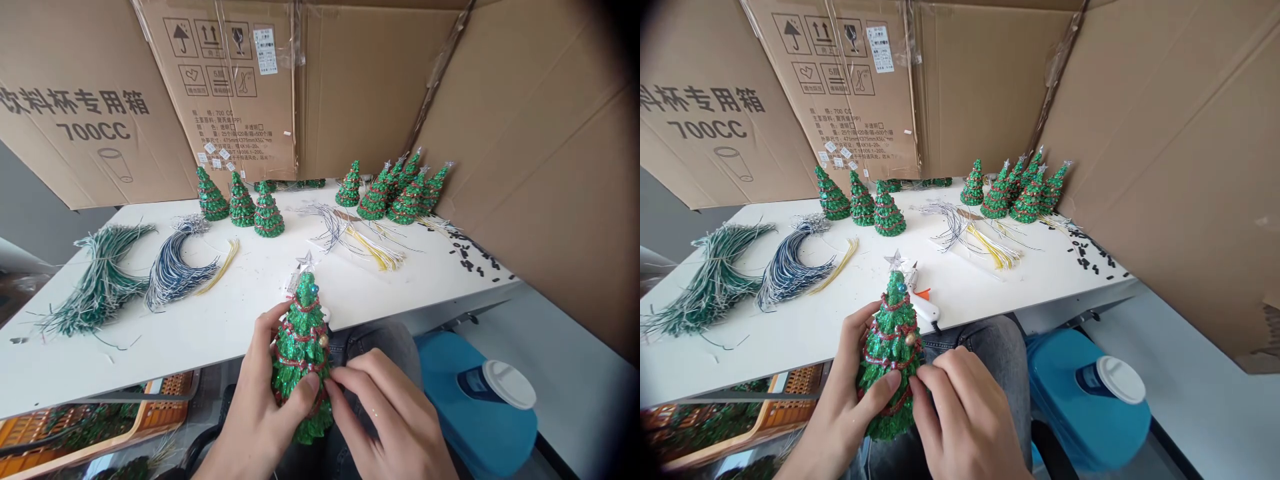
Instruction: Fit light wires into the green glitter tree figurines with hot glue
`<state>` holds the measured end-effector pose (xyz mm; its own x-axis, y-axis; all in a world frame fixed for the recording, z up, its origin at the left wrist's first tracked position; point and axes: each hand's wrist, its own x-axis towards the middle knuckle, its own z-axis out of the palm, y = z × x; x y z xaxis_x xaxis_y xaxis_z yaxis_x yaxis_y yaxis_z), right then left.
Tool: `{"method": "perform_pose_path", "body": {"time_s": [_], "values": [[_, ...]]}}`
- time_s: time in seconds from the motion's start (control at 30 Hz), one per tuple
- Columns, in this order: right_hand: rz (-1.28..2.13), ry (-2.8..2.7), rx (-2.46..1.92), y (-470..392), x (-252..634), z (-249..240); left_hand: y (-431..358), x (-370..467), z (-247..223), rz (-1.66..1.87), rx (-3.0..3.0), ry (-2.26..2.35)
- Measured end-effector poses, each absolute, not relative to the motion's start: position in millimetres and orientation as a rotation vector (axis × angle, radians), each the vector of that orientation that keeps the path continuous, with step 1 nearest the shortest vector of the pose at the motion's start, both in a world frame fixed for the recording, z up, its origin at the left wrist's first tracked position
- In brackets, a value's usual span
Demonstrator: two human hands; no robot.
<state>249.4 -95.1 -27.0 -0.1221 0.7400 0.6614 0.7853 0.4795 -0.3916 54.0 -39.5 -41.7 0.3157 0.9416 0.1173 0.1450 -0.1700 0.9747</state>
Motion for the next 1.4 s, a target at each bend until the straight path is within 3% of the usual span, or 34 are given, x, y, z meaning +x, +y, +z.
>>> {"method": "perform_pose_path", "body": {"time_s": [0.4, 0.67, 1.4], "values": [[-0.173, -1.846, -1.206, -93, 247, -33, -38, 57, -26, 0.911, 1.381, 1.032], [0.251, -1.703, -1.187, -90, 255, -15, -35, 54, -20, 0.896, 1.21, 0.937], [0.738, -1.442, -1.309, -90, 246, -21, -41, 59, -24, 0.996, 1.321, 1.03]]}}
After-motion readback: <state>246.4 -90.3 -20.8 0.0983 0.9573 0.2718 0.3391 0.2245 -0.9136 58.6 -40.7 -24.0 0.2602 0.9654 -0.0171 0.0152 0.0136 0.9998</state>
